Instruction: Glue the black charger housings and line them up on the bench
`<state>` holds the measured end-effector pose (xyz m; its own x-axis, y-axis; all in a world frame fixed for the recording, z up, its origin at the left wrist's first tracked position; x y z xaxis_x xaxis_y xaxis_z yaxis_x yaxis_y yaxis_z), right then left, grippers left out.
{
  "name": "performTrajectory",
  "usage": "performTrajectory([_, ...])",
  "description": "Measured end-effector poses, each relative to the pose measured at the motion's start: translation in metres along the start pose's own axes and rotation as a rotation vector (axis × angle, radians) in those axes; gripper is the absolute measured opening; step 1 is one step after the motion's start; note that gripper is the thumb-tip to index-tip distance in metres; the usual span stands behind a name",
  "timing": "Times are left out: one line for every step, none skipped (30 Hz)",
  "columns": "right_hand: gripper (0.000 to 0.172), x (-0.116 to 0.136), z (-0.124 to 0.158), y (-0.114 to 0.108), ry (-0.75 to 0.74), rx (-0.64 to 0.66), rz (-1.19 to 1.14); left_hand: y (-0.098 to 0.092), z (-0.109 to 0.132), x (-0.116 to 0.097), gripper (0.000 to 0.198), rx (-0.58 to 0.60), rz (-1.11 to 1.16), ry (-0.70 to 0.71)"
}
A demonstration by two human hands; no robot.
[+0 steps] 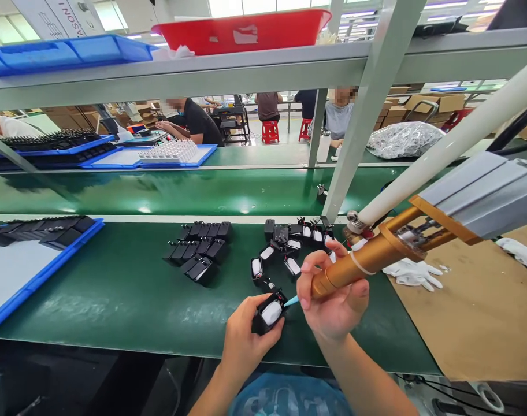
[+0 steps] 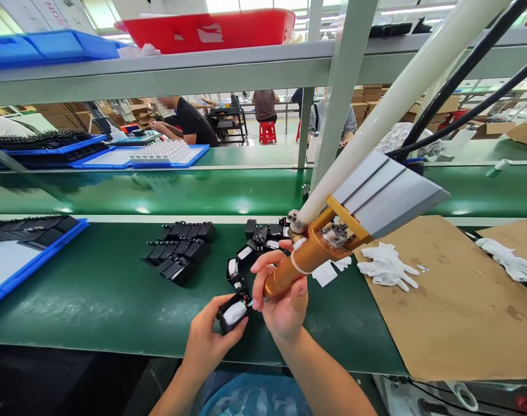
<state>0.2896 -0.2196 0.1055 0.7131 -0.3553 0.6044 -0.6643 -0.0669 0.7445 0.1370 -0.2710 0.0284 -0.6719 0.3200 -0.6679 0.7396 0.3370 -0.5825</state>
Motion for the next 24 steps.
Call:
performTrajectory([0.045,0.0,0.0,-0.001,-0.002,-0.002,-0.001,-0.001,-0.001,-0.003,0.029,0.001,0.003,0.004])
performTrajectory([0.044,0.001,-0.001,-0.001,-0.003,-0.006,0.003,-0.002,-0.002,-0.005,0.028,0.001,0.005,0.005])
performTrajectory([0.042,0.002,-0.001,-0.002,-0.005,-0.013,0.01,-0.003,-0.002,-0.008,0.028,0.001,0.006,0.005])
performTrajectory([0.041,0.002,-0.002,-0.003,-0.008,-0.019,0.018,-0.004,-0.003,-0.009,0.028,0.0,0.006,0.003])
performTrajectory([0.039,0.003,-0.002,-0.004,-0.011,-0.023,0.026,-0.004,-0.003,-0.011,0.027,-0.001,0.007,0.003])
performTrajectory([0.039,0.004,-0.003,-0.004,-0.015,-0.025,0.032,-0.005,-0.003,-0.012,0.027,-0.003,0.01,0.006])
performTrajectory([0.039,0.004,-0.003,-0.004,-0.017,-0.025,0.036,-0.005,-0.002,-0.013,0.027,-0.007,0.013,0.011])
performTrajectory([0.039,0.004,-0.003,-0.004,-0.019,-0.027,0.037,-0.006,-0.003,-0.014,0.027,-0.013,0.017,0.015])
performTrajectory([0.04,0.004,-0.003,-0.004,-0.015,-0.031,0.037,-0.006,-0.003,-0.014,0.027,-0.018,0.02,0.018])
performTrajectory([0.041,0.004,-0.003,-0.004,-0.008,-0.037,0.037,-0.006,-0.003,-0.014,0.027,-0.023,0.023,0.019])
performTrajectory([0.043,0.003,-0.003,-0.005,0.001,-0.044,0.036,-0.006,-0.003,-0.013,0.027,-0.026,0.024,0.015])
performTrajectory([0.046,0.002,-0.002,-0.005,0.01,-0.049,0.034,-0.006,-0.003,-0.012,0.027,-0.025,0.026,0.007])
performTrajectory([0.048,0.001,-0.002,-0.005,0.016,-0.052,0.03,-0.005,-0.004,-0.011,0.027,-0.02,0.028,-0.003])
performTrajectory([0.049,0.0,-0.001,-0.004,0.018,-0.053,0.027,-0.004,-0.004,-0.009,0.026,-0.012,0.031,-0.015])
performTrajectory([0.049,0.0,-0.001,-0.003,0.019,-0.051,0.023,-0.002,-0.004,-0.007,0.026,-0.003,0.035,-0.03])
performTrajectory([0.048,0.0,0.0,-0.002,0.017,-0.047,0.017,0.0,-0.003,-0.004,0.026,0.006,0.041,-0.046])
performTrajectory([0.048,0.0,0.0,-0.001,0.016,-0.043,0.011,0.002,-0.003,-0.002,0.027,0.016,0.046,-0.06])
performTrajectory([0.047,-0.001,0.001,0.0,0.016,-0.039,0.006,0.005,-0.002,0.0,0.027,0.024,0.051,-0.071])
performTrajectory([0.046,-0.001,0.001,0.001,0.018,-0.036,0.002,0.007,-0.002,0.001,0.028,0.031,0.055,-0.078])
performTrajectory([0.045,-0.002,0.001,0.003,0.018,-0.033,-0.001,0.009,-0.002,0.002,0.029,0.035,0.059,-0.081])
performTrajectory([0.045,-0.002,0.001,0.005,0.019,-0.029,-0.002,0.011,-0.002,0.001,0.03,0.038,0.063,-0.08])
performTrajectory([0.044,-0.003,0.002,0.007,0.02,-0.025,-0.001,0.013,-0.003,0.001,0.031,0.042,0.07,-0.077])
performTrajectory([0.044,-0.003,0.002,0.008,0.021,-0.021,0.0,0.015,-0.004,-0.001,0.032,0.045,0.077,-0.072])
performTrajectory([0.043,-0.004,0.002,0.01,0.02,-0.016,-0.001,0.016,-0.005,-0.003,0.032,0.047,0.086,-0.066])
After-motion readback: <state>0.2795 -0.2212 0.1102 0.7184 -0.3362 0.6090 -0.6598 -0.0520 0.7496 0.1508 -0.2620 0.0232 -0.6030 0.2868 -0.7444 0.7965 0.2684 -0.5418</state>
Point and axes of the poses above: each hand's wrist, its own z-axis away from the middle knuckle, its own y-axis out of the palm, x = y × z, the point moved 8 cm from there along -z, towards the middle knuckle, and after that the axes turned 6 degrees about -x, right-handed, at the moved point
